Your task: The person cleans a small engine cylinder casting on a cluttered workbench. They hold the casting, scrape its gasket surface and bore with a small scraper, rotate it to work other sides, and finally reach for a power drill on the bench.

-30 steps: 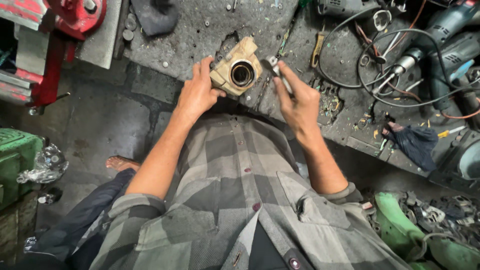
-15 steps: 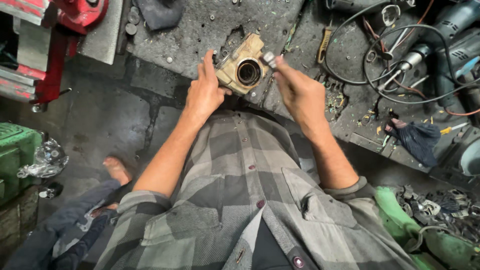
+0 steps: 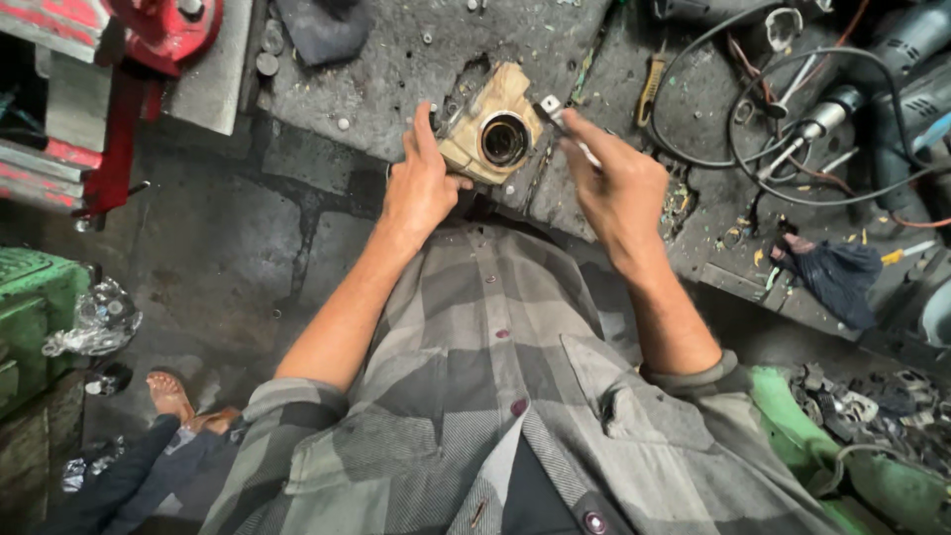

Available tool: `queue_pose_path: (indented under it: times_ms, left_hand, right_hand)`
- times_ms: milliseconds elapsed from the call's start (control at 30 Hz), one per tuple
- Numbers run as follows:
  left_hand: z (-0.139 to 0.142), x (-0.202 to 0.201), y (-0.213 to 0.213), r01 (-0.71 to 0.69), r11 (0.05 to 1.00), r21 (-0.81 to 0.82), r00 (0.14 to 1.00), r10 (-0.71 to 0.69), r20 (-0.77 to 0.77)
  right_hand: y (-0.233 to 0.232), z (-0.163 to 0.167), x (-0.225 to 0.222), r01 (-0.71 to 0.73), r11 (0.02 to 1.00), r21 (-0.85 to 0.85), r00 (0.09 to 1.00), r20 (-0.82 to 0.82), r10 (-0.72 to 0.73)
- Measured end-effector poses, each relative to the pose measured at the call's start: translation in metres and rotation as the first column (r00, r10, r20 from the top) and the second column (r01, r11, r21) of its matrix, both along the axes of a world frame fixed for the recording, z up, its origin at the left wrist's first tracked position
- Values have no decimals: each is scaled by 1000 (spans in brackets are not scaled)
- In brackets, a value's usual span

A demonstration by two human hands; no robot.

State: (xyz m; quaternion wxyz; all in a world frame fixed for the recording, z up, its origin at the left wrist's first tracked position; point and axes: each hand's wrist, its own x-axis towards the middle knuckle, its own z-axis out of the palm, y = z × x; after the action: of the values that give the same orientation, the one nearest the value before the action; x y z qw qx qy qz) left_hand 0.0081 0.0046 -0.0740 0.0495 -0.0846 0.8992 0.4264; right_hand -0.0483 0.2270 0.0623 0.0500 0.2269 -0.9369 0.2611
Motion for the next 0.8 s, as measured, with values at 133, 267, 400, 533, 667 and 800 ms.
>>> queue_pose_path:
  times_ms: [133,267,400,533,667,800]
  left_hand:
    - [2,2,-2,-6,1000,27,995,4,100]
    - [0,4,-4,11,1000,4,996,-11,92]
    - [-4,3,-7,-3,1000,11,997,3,72]
    - [-5,1,-7,-4,1000,14,999,3,50]
    - [-6,-2,-6,0,1000,25,997,-2,80]
    - [-5,-1,-8,-10,1000,25,997,8,80]
  right_hand:
    - [-2,-1,4,1,992,-125,999,39,4]
    - [-2,-4,4,-6,985,170,993,115,-13]
    - [2,-5,6,98,990,-101,994,65,-91]
    - [0,-12,12,12,998,69,995,103,-19]
    - [2,-15,18,118,993,-28,950,293,-104]
    - [2,-23,22,112,965,-237,992,90,-93]
